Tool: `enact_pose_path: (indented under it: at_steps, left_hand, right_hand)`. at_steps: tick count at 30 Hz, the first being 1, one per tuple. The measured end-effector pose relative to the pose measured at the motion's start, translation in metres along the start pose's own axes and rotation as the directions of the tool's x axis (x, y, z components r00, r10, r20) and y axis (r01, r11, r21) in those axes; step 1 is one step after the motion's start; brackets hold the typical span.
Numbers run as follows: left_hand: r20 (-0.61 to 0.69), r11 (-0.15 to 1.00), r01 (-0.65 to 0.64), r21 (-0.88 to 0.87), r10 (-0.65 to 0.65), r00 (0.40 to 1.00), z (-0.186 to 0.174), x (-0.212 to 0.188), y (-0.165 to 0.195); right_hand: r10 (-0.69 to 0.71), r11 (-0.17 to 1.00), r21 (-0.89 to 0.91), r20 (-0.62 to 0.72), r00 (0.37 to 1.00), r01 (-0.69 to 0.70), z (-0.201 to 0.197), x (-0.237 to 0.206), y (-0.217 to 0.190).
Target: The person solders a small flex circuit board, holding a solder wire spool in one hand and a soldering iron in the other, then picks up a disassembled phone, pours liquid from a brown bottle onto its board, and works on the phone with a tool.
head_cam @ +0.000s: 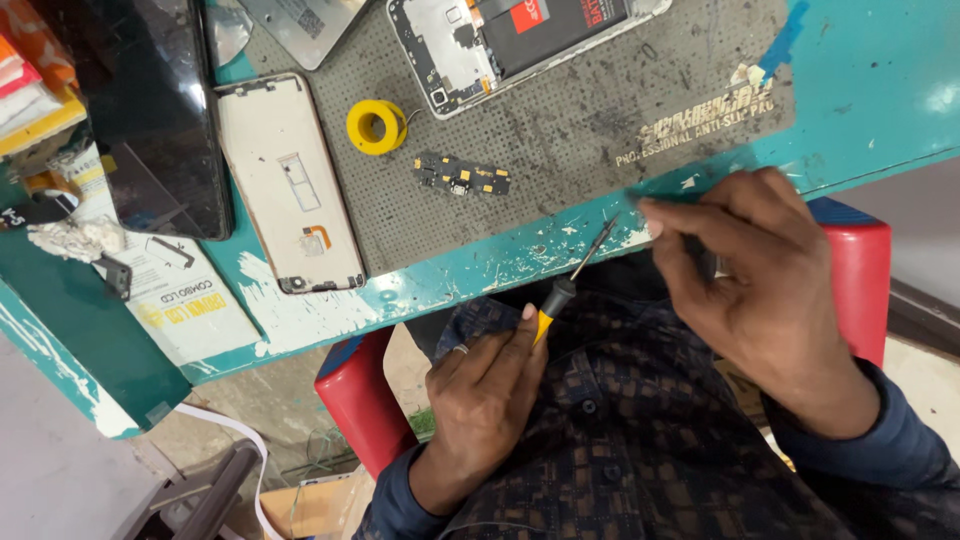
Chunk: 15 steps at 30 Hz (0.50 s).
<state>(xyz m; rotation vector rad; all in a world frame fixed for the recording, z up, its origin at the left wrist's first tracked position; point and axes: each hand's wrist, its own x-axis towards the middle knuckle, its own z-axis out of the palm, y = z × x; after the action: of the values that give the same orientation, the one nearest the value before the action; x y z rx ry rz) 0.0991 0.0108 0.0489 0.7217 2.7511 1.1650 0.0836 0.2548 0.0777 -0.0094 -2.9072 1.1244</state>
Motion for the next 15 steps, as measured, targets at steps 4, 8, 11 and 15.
enact_pose_path:
  at_steps: [4, 8, 11, 15]
  left_hand:
    - [0.057, 0.964, 0.181, -0.192, -0.174, 0.983, -0.001, 0.004, 0.0]
    - [0.164, 0.865, 0.369, -0.339, -0.331, 0.929, 0.002, 0.009, -0.003]
    - [0.232, 0.818, 0.452, -0.357, -0.391, 0.891, 0.002, 0.008, -0.005]
    - [0.292, 0.776, 0.518, -0.36, -0.433, 0.853, 0.003, 0.007, -0.009]
  right_hand:
    - [-0.017, 0.999, -0.039, 0.012, 1.0, 0.017, 0.0, 0.003, 0.001]
    - [-0.026, 0.999, -0.039, -0.019, 0.999, 0.026, 0.0, 0.007, -0.001]
    - [-0.06, 0.995, -0.084, -0.028, 0.998, 0.058, 0.004, 0.006, -0.007]
    - [-0.083, 0.993, -0.085, -0.048, 0.995, 0.078, 0.007, 0.008, -0.011]
